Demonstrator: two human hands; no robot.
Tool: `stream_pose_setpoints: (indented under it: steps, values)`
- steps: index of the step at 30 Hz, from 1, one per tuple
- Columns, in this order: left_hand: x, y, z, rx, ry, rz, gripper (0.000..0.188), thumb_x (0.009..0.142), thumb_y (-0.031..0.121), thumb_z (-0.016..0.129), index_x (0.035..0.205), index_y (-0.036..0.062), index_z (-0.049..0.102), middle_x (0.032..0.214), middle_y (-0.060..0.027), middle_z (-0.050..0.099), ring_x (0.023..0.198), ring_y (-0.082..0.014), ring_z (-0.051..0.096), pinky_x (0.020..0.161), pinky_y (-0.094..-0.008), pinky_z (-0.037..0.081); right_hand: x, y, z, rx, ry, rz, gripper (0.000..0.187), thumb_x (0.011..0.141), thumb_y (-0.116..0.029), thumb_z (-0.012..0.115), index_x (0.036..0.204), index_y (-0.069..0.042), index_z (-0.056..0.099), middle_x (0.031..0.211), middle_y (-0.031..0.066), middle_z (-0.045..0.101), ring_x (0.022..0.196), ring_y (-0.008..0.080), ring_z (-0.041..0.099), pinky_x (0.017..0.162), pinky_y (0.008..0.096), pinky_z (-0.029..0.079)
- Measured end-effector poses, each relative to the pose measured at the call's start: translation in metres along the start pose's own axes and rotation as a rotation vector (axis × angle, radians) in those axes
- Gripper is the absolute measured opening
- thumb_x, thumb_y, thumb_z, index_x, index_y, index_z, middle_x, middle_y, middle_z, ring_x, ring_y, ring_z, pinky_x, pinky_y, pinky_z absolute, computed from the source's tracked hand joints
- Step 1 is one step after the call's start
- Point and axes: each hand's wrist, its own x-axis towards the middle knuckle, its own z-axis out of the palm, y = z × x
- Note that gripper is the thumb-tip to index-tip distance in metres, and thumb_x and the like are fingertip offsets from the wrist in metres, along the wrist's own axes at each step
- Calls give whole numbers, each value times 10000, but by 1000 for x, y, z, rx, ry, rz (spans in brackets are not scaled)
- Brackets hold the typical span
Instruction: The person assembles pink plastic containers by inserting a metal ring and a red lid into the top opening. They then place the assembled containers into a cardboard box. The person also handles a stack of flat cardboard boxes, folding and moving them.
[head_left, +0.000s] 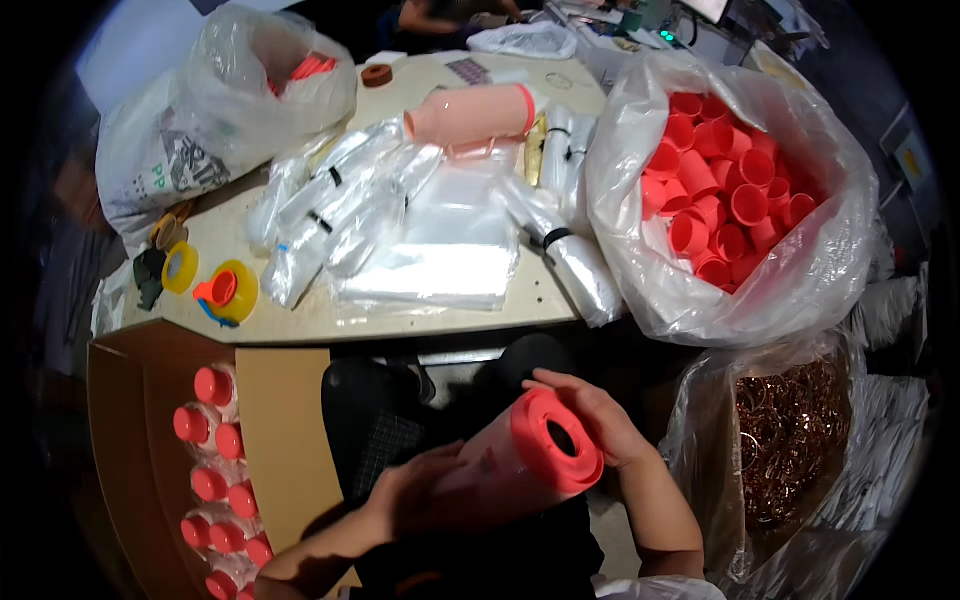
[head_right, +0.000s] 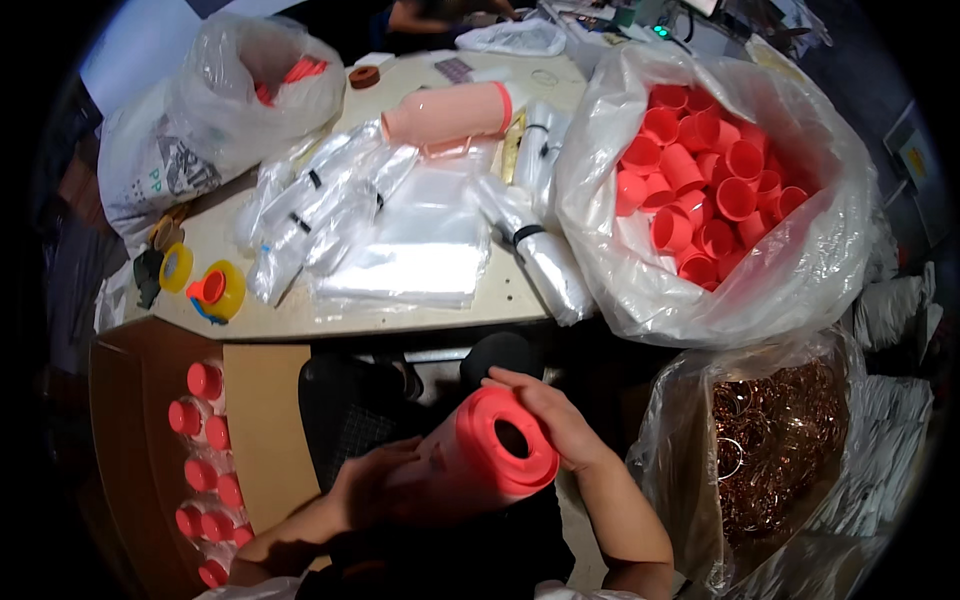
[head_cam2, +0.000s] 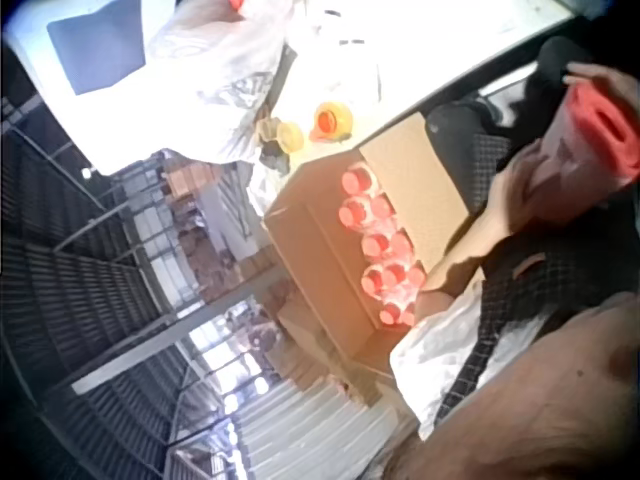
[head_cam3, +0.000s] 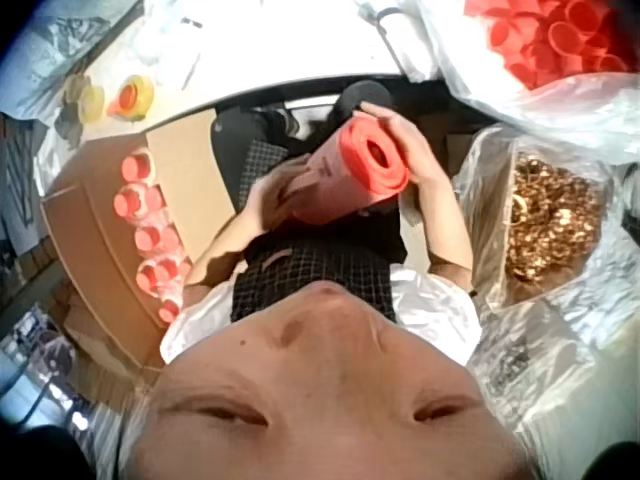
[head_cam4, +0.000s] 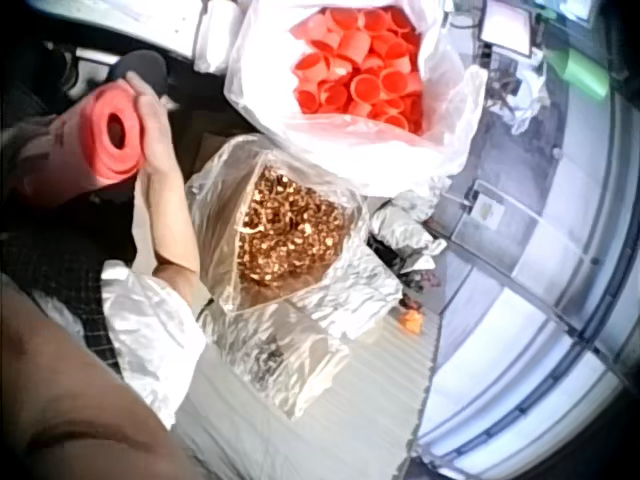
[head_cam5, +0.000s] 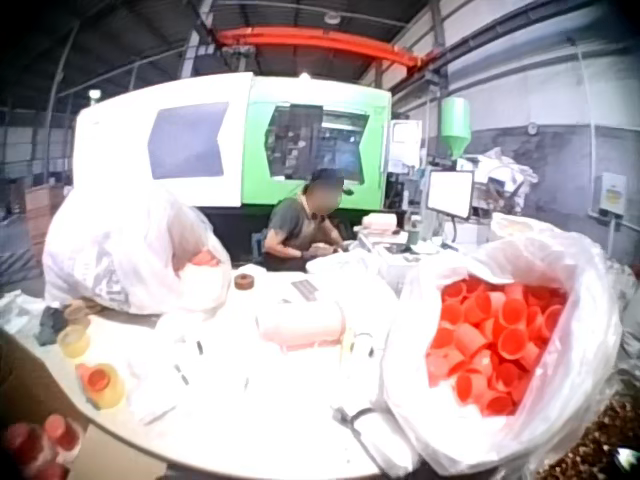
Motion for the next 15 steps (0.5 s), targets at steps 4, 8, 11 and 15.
stream_pose_setpoints:
  steps: [4,8,11,15]
  values:
    - [51,-23,-28,105,84,-26,126,901,67,615,943,29,728,925,-123,729,855,-260,691,761,-339,538,9,7,-12,-531,-83,-118,541,929,-201,713,1400,-7,531,1267,75,631,1150,148,572,1012,309,452]
    - [159,-34,-42,228,518,141,111,862,90,678,777,19,670,711,-118,588,702,-278,573,648,-361,440,35,-1,-10,-917,-225,-486,523,864,-175,707,1340,2,584,1217,126,654,1146,206,598,1018,345,451]
    - [227,-104,-53,595,573,194,105,816,127,715,813,28,679,771,-141,609,792,-329,583,717,-430,460,47,-6,-2,-908,-218,-409,492,837,-147,708,1294,7,613,1205,153,658,1151,245,607,1026,365,448]
    - [249,-150,-54,415,458,-126,167,859,201,667,847,35,686,865,-168,658,869,-369,624,778,-454,482,52,-3,-18,-769,-223,-312,372,891,-94,695,1249,-6,642,1152,93,676,1085,158,618,967,312,476]
